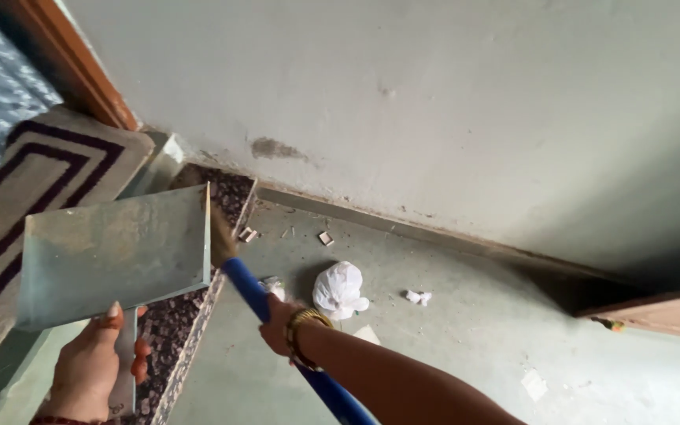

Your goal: The person sweeps debris from the floor using a broom, pushing the items into a metal dustpan and moving across different areas of the room.

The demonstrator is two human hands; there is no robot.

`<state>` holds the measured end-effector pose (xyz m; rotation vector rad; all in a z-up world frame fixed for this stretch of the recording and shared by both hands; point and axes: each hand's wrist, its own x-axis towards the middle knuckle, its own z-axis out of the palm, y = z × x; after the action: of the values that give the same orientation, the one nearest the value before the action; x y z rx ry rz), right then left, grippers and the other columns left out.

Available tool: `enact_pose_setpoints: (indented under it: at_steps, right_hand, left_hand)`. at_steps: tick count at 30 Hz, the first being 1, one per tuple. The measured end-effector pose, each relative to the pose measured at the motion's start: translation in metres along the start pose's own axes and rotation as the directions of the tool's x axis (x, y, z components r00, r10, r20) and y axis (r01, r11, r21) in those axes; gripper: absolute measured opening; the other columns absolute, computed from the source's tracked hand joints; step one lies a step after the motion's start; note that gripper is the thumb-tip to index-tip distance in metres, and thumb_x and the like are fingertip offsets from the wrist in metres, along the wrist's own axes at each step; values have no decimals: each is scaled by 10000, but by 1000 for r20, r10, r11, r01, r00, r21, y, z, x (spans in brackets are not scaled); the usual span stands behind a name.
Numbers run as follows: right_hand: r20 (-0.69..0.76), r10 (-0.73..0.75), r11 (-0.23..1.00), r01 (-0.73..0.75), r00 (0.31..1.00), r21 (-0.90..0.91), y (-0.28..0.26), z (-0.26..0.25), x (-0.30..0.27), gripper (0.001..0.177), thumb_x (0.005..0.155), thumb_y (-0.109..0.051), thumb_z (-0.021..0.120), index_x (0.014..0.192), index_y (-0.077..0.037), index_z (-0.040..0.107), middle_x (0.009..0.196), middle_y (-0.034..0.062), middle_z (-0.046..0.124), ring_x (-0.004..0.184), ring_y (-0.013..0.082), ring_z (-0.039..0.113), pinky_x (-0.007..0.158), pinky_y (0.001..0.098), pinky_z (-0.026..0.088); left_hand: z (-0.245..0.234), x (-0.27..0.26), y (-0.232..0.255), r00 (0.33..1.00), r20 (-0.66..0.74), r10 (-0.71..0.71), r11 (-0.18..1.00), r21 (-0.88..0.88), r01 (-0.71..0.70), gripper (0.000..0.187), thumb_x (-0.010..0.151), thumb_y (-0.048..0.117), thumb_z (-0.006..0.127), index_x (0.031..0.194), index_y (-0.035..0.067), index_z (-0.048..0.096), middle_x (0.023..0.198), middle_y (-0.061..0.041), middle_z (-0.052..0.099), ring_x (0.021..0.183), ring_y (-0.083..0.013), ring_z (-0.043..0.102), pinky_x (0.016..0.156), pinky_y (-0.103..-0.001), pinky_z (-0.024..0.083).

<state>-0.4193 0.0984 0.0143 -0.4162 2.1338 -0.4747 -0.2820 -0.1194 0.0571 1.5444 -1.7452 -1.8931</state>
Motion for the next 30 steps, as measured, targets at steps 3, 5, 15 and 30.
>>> enact_pose_setpoints:
  at_steps: [3, 5, 15, 30]
  right_hand:
    - [75, 43, 982, -55, 996, 179, -15, 0, 9, 589, 960, -279, 589, 1505, -167, 395, 1018, 208, 710, 702, 284, 721, 539, 389, 618]
    - [71, 84, 945, -102, 994, 311, -10, 1, 26, 546, 962, -274, 602, 1465, -143, 432, 969, 207, 702, 651, 274, 697, 498, 385, 601]
    - [-10, 334, 500, -168, 942, 849, -6, -5, 6, 388, 978, -236, 556, 1342, -107, 527, 865, 163, 626, 623, 258, 659, 519, 401, 588]
    - [-27, 190, 416, -55, 981, 907, -27, -20, -94, 887, 934, -765, 474, 1418, -24, 534, 888, 131, 633, 620, 207, 629, 509, 362, 554]
  left_hand:
    - [0, 10, -8, 996, 76, 36, 998, 46, -40, 471, 1099, 401, 457, 1225, -7, 656, 733, -220, 565, 493, -277, 472, 478, -423, 409]
    - [2, 20, -6, 996, 86, -35, 994, 110, 25, 495, 1114, 423, 433, 1243, -10, 636, 766, -213, 566, 535, -262, 488, 495, -419, 426]
    - [-25, 36, -14, 979, 198, 57, 998, -28, -52, 390, 1063, 361, 464, 1295, 67, 575, 966, -10, 664, 577, -166, 523, 448, -365, 407]
    - [31, 4, -14, 889, 458, -19, 994, 103, -32, 448, 1002, 416, 550, 1180, 15, 642, 694, -200, 639, 460, -286, 539, 439, -419, 439]
